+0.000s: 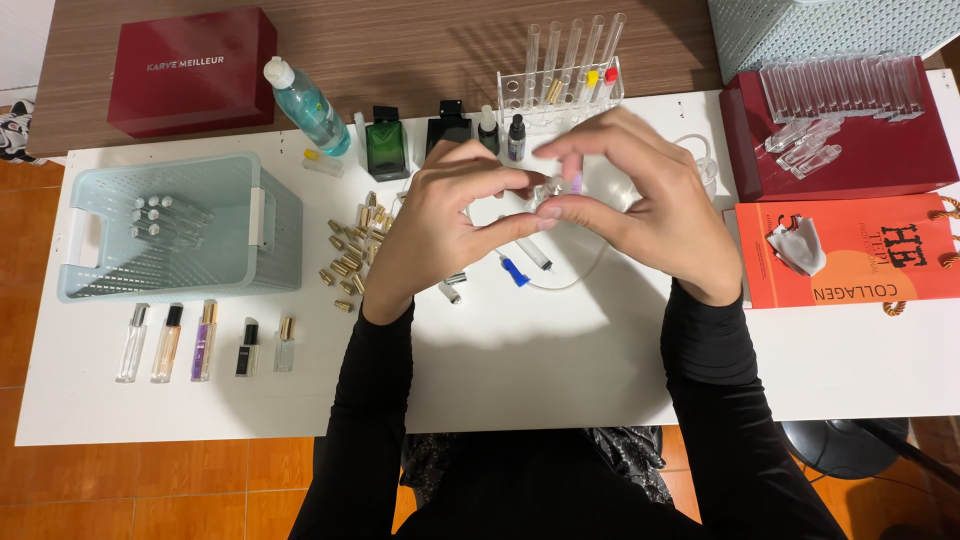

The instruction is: Assembling and cleaning perfume bottle components using a syringe and a cloth.

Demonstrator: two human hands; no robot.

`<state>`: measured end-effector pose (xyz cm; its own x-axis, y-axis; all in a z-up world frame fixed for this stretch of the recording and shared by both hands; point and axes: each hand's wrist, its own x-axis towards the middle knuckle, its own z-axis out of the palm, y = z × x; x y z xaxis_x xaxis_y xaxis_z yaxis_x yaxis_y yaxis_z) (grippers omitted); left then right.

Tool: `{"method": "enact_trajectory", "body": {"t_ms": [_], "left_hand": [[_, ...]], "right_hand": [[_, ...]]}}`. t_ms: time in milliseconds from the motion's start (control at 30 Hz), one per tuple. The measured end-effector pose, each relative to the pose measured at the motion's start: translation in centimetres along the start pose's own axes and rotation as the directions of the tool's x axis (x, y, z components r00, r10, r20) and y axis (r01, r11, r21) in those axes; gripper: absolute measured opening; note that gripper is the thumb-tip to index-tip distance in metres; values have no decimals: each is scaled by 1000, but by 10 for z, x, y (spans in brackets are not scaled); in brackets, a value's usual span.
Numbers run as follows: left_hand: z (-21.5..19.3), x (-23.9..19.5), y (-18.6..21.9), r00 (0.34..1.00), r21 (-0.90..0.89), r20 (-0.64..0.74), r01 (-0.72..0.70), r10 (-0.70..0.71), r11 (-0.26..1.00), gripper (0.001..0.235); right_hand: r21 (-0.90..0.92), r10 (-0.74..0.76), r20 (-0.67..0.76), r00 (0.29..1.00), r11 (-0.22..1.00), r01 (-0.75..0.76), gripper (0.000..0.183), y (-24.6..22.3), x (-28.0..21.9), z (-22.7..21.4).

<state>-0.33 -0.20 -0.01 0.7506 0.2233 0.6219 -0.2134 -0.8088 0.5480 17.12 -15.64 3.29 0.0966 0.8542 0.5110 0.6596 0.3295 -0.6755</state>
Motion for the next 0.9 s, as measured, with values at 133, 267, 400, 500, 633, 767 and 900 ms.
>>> {"method": "enact_trajectory", "body": {"t_ms": [133,267,400,500,633,767,900], "left_hand": [[0,1,4,1000,-17,-3,7,-7,1000,31],[-1,1,5,1000,-6,0,-6,6,1000,31],[1,0,4,1000,-19,9,16,-16,1000,31],[1,0,3,1000,-27,1,22,-22,999,32],[2,-1,4,1000,-30,0,20,-20,999,31],[2,0,7,999,-21,-17,40,-40,999,32],[2,-1,5,999,-34,-27,40,-41,999,35]], "right_hand": [[-88,31,-37,999,995,-35,47,-8,6,0],[105,70,-10,998,992,-68,47,-4,4,1],[248,80,36,996,965,-86,49,-5,5,-2],[242,52,8,999,969,-53,49,16,-8,1],[208,-21,-7,1000,978,23,58,1,1,0],[300,72,3,997,951,-70,49,8,-1,3],[264,6,1,1000,965,-6,55,-6,11,-1]]}}
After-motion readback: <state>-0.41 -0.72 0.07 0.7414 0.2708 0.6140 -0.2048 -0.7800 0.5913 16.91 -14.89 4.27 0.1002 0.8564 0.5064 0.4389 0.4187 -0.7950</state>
